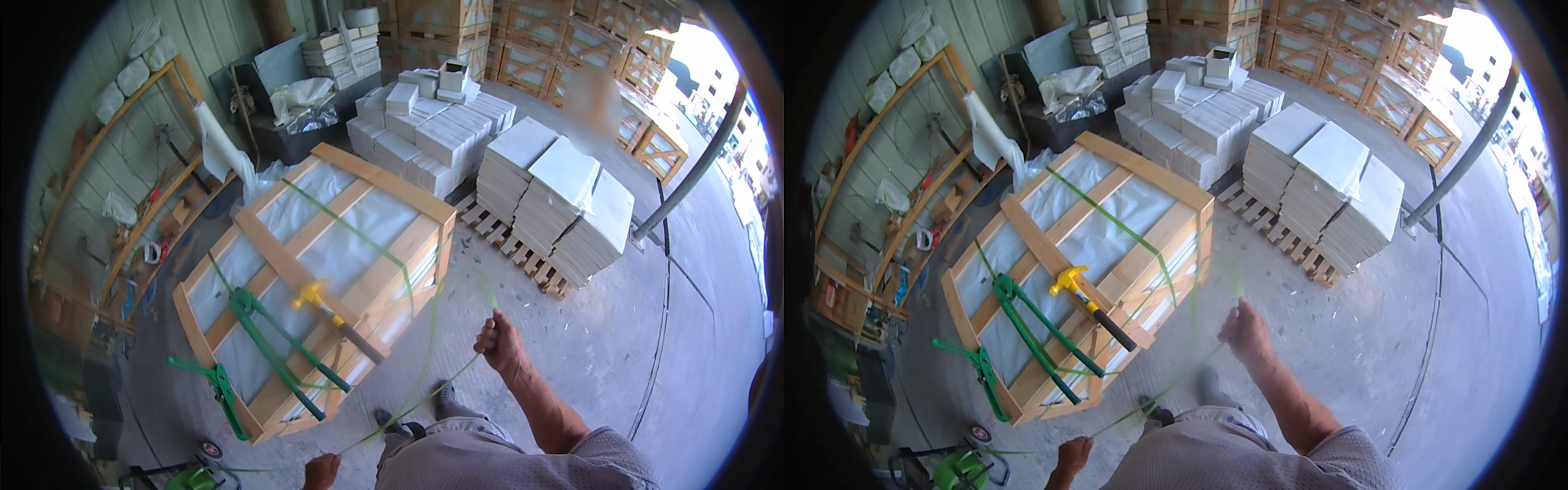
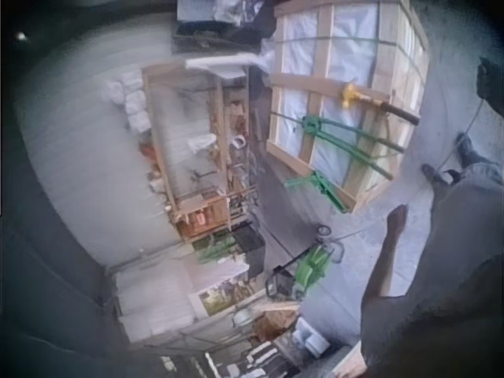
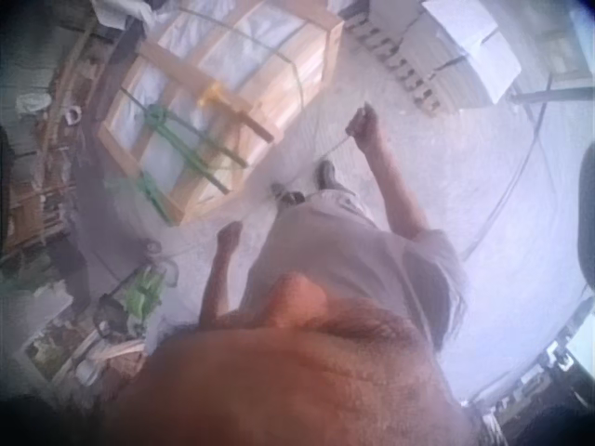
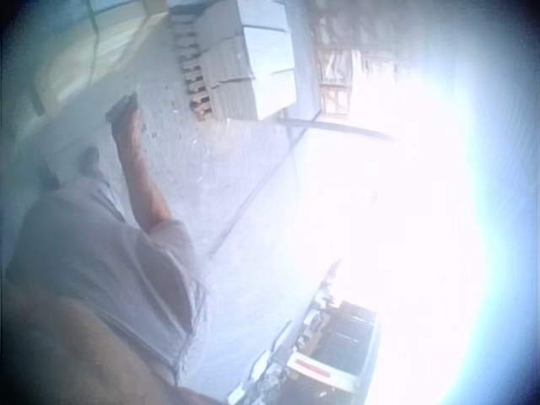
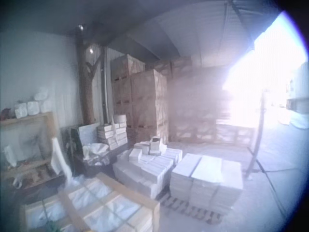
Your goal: The person secures a wooden crate with green straps using a ratchet strap tool. They loop the straps around the crate, tighten them with the ratchet, and trim excess strap length. The person also uses a hammer to adjust the crate structure.
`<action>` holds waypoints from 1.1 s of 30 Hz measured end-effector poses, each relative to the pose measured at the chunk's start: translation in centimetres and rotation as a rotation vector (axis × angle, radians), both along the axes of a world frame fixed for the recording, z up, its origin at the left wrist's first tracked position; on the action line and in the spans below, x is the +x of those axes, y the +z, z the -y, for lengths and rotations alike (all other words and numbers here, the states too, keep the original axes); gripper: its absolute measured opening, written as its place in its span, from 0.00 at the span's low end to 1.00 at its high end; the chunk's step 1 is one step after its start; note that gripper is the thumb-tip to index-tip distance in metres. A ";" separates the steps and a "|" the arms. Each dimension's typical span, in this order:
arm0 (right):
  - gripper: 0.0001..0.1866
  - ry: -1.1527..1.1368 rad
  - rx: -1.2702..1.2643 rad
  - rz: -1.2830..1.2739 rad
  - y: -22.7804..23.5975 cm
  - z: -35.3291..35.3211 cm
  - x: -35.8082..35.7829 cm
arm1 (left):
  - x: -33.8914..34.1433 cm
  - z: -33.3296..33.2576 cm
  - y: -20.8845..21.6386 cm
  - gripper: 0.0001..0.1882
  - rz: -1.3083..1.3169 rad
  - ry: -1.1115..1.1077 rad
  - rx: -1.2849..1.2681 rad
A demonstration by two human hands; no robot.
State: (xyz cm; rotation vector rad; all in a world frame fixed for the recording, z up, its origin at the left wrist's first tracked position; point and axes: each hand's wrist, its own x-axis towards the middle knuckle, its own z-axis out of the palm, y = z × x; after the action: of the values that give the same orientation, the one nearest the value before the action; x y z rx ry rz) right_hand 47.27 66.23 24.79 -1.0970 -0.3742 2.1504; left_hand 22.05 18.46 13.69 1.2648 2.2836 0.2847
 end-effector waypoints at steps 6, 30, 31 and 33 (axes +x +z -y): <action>0.19 -0.020 0.115 -0.316 0.0 -2.6 -1.0 | 3.0 -8.7 3.9 0.16 0.101 -0.062 0.255; 0.17 -0.339 0.119 -0.126 0.1 -19.4 12.8 | 3.2 -8.3 -6.2 0.12 -0.019 -0.368 0.297; 0.17 -0.348 0.199 -0.106 -0.4 -18.8 11.8 | 4.0 -10.2 -6.0 0.12 0.006 -0.348 0.406; 0.20 -0.260 0.148 -0.234 -0.9 -15.4 8.2 | 6.2 -16.1 -4.4 0.14 -0.058 -0.429 0.515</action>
State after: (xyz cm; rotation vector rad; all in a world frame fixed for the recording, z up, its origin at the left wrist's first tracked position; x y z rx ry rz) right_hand 55.46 81.63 23.87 -0.7560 -0.2618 1.9579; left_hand 28.28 34.60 9.26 1.9983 1.9755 0.7140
